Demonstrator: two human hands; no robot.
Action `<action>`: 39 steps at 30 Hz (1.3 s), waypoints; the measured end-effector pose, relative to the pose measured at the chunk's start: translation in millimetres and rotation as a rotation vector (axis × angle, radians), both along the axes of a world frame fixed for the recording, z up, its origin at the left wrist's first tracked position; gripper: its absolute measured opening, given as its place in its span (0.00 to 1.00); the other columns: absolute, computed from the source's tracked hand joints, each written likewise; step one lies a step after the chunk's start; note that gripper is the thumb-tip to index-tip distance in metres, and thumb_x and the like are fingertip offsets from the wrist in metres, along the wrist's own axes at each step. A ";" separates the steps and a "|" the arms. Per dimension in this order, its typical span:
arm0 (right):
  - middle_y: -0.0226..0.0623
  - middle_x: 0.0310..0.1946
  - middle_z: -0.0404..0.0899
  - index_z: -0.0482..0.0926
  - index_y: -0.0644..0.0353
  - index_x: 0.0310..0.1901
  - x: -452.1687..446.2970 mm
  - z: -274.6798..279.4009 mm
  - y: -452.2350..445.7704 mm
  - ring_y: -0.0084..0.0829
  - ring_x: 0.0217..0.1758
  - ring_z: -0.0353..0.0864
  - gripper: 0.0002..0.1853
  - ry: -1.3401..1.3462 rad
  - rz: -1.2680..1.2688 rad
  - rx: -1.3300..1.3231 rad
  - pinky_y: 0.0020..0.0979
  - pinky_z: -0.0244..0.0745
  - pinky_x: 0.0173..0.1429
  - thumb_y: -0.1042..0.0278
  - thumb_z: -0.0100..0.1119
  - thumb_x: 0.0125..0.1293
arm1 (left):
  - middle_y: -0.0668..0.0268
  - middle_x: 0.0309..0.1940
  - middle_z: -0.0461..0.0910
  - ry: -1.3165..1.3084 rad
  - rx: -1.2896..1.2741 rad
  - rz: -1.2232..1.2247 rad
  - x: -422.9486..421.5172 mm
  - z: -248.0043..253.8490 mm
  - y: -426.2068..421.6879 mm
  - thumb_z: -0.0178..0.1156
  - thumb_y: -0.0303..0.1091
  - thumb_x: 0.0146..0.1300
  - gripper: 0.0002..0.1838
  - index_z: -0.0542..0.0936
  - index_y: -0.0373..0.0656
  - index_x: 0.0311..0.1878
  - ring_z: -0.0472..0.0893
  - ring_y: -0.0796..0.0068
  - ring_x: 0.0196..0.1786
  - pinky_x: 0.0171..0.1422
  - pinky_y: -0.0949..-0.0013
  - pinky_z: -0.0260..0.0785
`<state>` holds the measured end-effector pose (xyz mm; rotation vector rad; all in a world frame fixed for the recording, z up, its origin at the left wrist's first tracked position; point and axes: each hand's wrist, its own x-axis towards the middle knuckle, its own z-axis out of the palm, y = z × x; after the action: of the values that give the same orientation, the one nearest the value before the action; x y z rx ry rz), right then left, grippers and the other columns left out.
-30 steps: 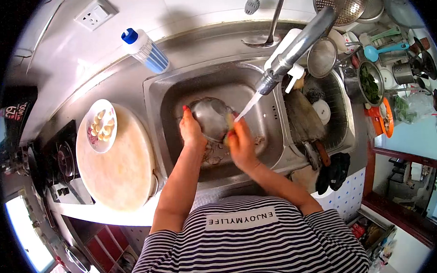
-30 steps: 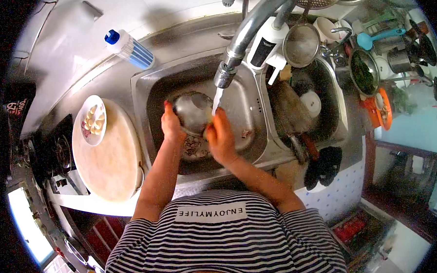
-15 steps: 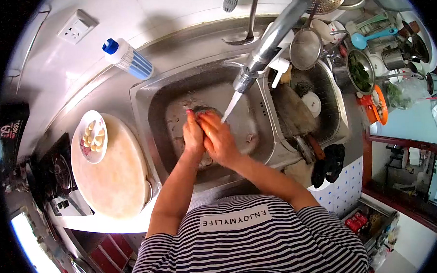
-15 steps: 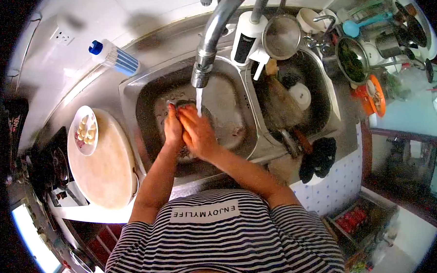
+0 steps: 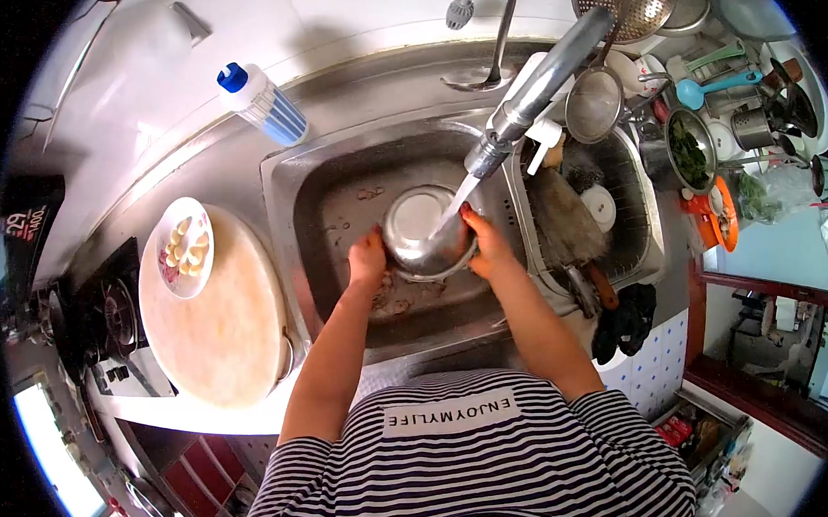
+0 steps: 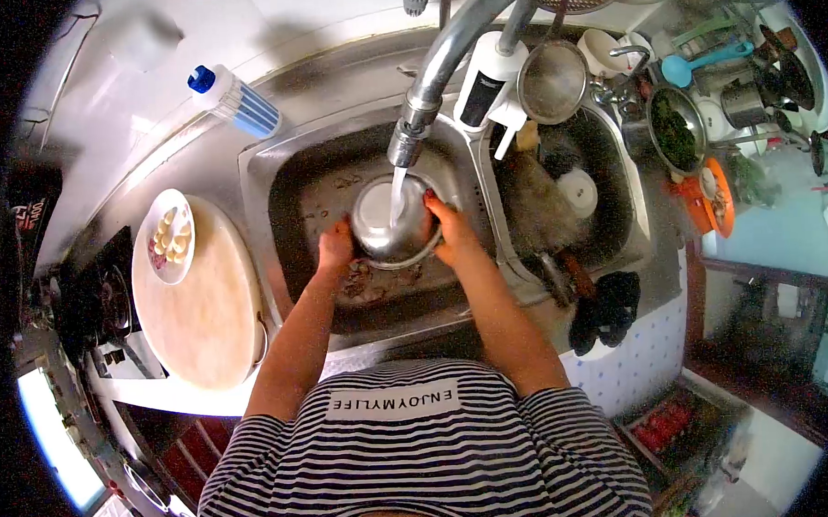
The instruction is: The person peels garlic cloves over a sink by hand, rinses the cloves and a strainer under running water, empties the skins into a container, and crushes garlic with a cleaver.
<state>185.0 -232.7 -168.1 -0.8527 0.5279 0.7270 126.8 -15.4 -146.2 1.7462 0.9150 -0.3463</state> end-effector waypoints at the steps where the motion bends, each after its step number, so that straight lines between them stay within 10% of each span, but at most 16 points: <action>1: 0.35 0.42 0.80 0.76 0.62 0.48 3.2 38.0 6.7 0.31 0.44 0.79 0.20 -0.074 -0.070 0.000 0.34 0.75 0.47 0.59 0.65 0.58 | 0.57 0.28 0.80 -0.080 -0.010 -0.129 -11.5 -13.8 -1.2 0.49 0.51 0.67 0.25 0.78 0.35 0.45 0.81 0.64 0.28 0.33 0.63 0.73; 6: 0.46 0.44 0.78 0.73 0.66 0.50 -7.5 83.8 45.0 0.32 0.46 0.79 0.18 -0.738 0.919 -0.864 0.34 0.74 0.49 0.70 0.60 0.59 | 0.54 0.44 0.77 -0.148 -0.610 0.191 5.2 21.0 -31.1 0.52 0.52 0.65 0.29 0.64 0.42 0.62 0.81 0.59 0.34 0.39 0.59 0.77; 12: 0.52 0.44 0.75 0.74 0.70 0.45 -35.5 47.8 24.8 0.45 0.48 0.75 0.14 -1.159 0.868 -0.534 0.39 0.71 0.52 0.77 0.56 0.55 | 0.51 0.42 0.78 0.016 -0.579 0.290 -5.8 48.3 -11.3 0.49 0.48 0.67 0.25 0.67 0.36 0.57 0.83 0.56 0.35 0.23 0.58 0.77; 15: 0.51 0.39 0.73 0.74 0.69 0.40 -11.7 36.4 25.0 0.53 0.45 0.71 0.15 -1.611 0.509 -1.096 0.44 0.71 0.49 0.82 0.55 0.46 | 0.56 0.35 0.79 0.081 -0.501 0.195 -12.6 67.7 -29.1 0.48 0.50 0.68 0.25 0.72 0.32 0.49 0.82 0.62 0.32 0.22 0.61 0.77; 18: 0.50 0.40 0.74 0.75 0.65 0.37 -18.5 27.0 58.2 0.52 0.43 0.74 0.12 -1.322 0.381 -0.860 0.43 0.71 0.45 0.79 0.58 0.48 | 0.58 0.31 0.78 0.049 -0.615 0.179 -10.6 42.3 -36.2 0.48 0.52 0.68 0.26 0.74 0.31 0.45 0.81 0.65 0.29 0.22 0.63 0.75; 20: 0.49 0.38 0.75 0.75 0.64 0.36 -18.7 47.3 47.3 0.51 0.42 0.75 0.10 -1.054 0.759 -0.498 0.42 0.72 0.44 0.77 0.59 0.49 | 0.52 0.41 0.77 0.052 -0.460 0.151 -1.7 47.4 -19.5 0.47 0.49 0.68 0.25 0.71 0.32 0.52 0.81 0.59 0.36 0.29 0.57 0.80; 24: 0.47 0.35 0.76 0.75 0.63 0.36 -3.6 76.1 17.6 0.46 0.41 0.76 0.09 -1.367 1.057 -1.491 0.41 0.72 0.44 0.76 0.60 0.52 | 0.50 0.40 0.77 0.036 -0.222 0.116 7.1 35.3 2.5 0.49 0.44 0.68 0.25 0.70 0.27 0.51 0.82 0.57 0.35 0.29 0.57 0.80; 26: 0.46 0.35 0.76 0.75 0.63 0.35 3.0 91.3 4.8 0.44 0.41 0.76 0.09 -1.211 0.938 -1.501 0.43 0.72 0.42 0.77 0.61 0.52 | 0.50 0.38 0.78 0.010 -0.384 0.404 8.7 35.6 7.0 0.51 0.37 0.66 0.21 0.71 0.25 0.50 0.82 0.57 0.34 0.27 0.58 0.79; 32: 0.47 0.35 0.75 0.73 0.63 0.36 -20.0 126.6 -51.6 0.48 0.42 0.75 0.08 -1.111 0.357 -1.250 0.42 0.71 0.39 0.76 0.60 0.55 | 0.55 0.35 0.79 0.078 -0.355 0.217 -28.4 -14.3 8.9 0.61 0.38 0.60 0.20 0.74 0.32 0.48 0.80 0.65 0.30 0.24 0.64 0.73; 34: 0.48 0.36 0.74 0.72 0.64 0.36 -23.3 128.8 -68.1 0.49 0.42 0.75 0.09 -1.099 0.146 -1.298 0.42 0.70 0.41 0.76 0.61 0.55 | 0.58 0.32 0.79 0.114 -0.141 0.127 -12.9 44.8 -23.2 0.64 0.38 0.57 0.21 0.76 0.32 0.47 0.78 0.69 0.28 0.24 0.66 0.70; 39: 0.51 0.39 0.73 0.72 0.65 0.39 -21.0 132.9 -103.1 0.51 0.43 0.74 0.11 -1.045 0.234 -1.447 0.43 0.70 0.46 0.70 0.61 0.57 | 0.56 0.30 0.80 -0.001 -0.166 0.154 13.7 31.8 -21.4 0.66 0.38 0.56 0.18 0.77 0.32 0.42 0.81 0.68 0.31 0.25 0.64 0.74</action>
<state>163.9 -335.8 -35.1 -2.4594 -0.1115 -0.1118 140.5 -36.8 -114.3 1.5149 0.9853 -0.3117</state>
